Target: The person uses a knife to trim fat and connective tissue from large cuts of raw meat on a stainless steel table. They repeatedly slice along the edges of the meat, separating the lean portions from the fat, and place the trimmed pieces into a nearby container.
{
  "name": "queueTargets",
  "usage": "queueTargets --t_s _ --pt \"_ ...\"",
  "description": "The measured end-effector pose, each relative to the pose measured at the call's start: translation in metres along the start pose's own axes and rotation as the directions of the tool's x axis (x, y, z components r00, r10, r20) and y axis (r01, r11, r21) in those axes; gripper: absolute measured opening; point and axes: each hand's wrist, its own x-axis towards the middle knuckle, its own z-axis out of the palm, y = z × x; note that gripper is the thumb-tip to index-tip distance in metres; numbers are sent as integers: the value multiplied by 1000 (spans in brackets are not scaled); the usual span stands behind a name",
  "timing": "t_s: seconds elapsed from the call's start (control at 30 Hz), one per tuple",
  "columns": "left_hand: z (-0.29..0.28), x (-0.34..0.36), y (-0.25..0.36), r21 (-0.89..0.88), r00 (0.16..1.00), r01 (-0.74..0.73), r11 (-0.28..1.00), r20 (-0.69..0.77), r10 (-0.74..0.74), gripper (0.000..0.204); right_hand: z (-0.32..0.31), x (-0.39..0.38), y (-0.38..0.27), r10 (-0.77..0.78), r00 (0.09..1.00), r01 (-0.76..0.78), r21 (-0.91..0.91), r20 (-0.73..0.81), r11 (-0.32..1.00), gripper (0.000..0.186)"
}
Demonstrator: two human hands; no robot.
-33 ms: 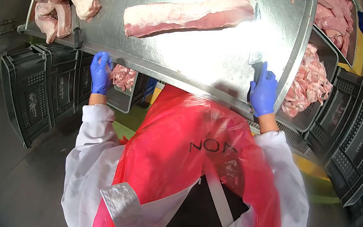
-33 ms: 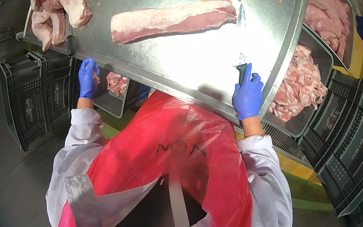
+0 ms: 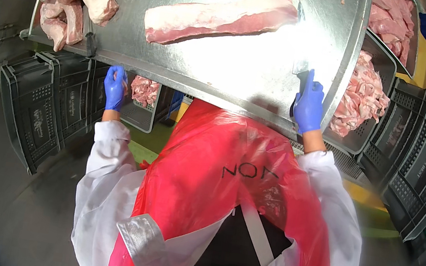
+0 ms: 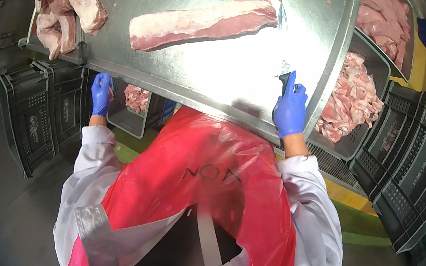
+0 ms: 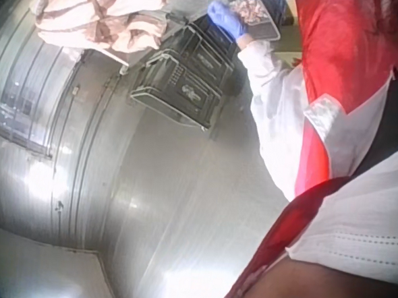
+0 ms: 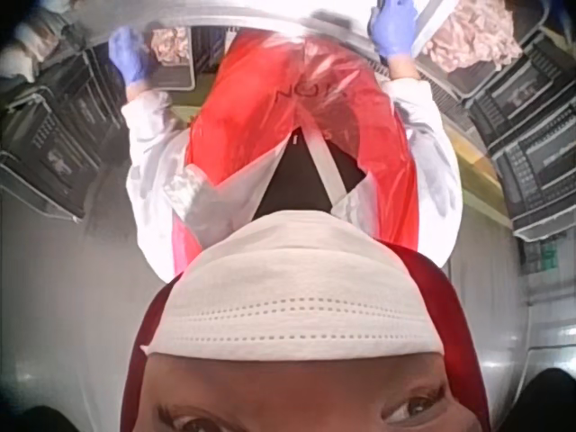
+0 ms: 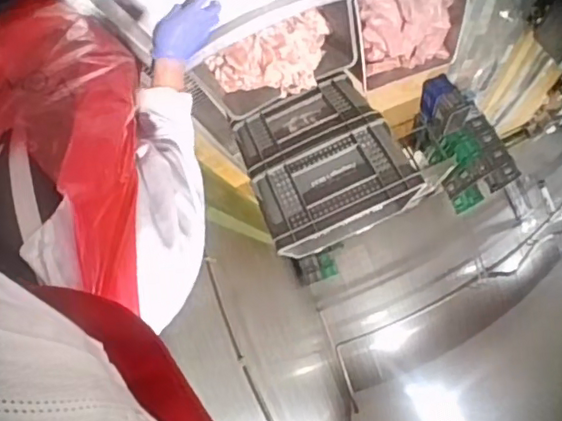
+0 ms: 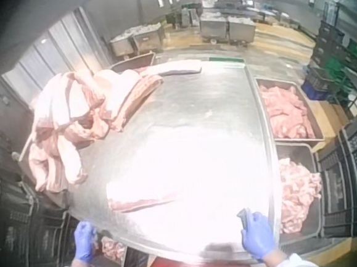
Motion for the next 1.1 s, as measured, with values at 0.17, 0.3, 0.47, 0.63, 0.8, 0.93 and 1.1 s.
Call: queueTargets --t_s 0.17,0.3,0.47,0.63,0.8,0.93,1.1 --pt "12 10 13 884 886 -315 344 145 440 57 13 42 24 285 934 -351 408 215 843 55" --pt "129 42 100 572 632 -730 373 360 686 58 4 79 -5 258 938 -280 946 233 165 36" --pt "270 69 160 324 385 -916 235 551 740 55 6 167 -28 331 923 -163 978 198 -130 20" --pt "356 70 196 239 305 -952 191 677 670 44 10 176 -13 429 880 -187 979 202 -79 17" --pt "437 25 258 86 -19 -988 -126 750 661 20 36 139 4 546 817 -153 983 186 -106 13" --pt "533 93 197 209 -13 -925 -316 816 578 27 37 126 -8 519 844 -124 990 137 -61 20" --pt "539 83 257 -146 -119 -915 -376 988 -94 22 49 117 -6 536 831 -185 983 150 11 20"
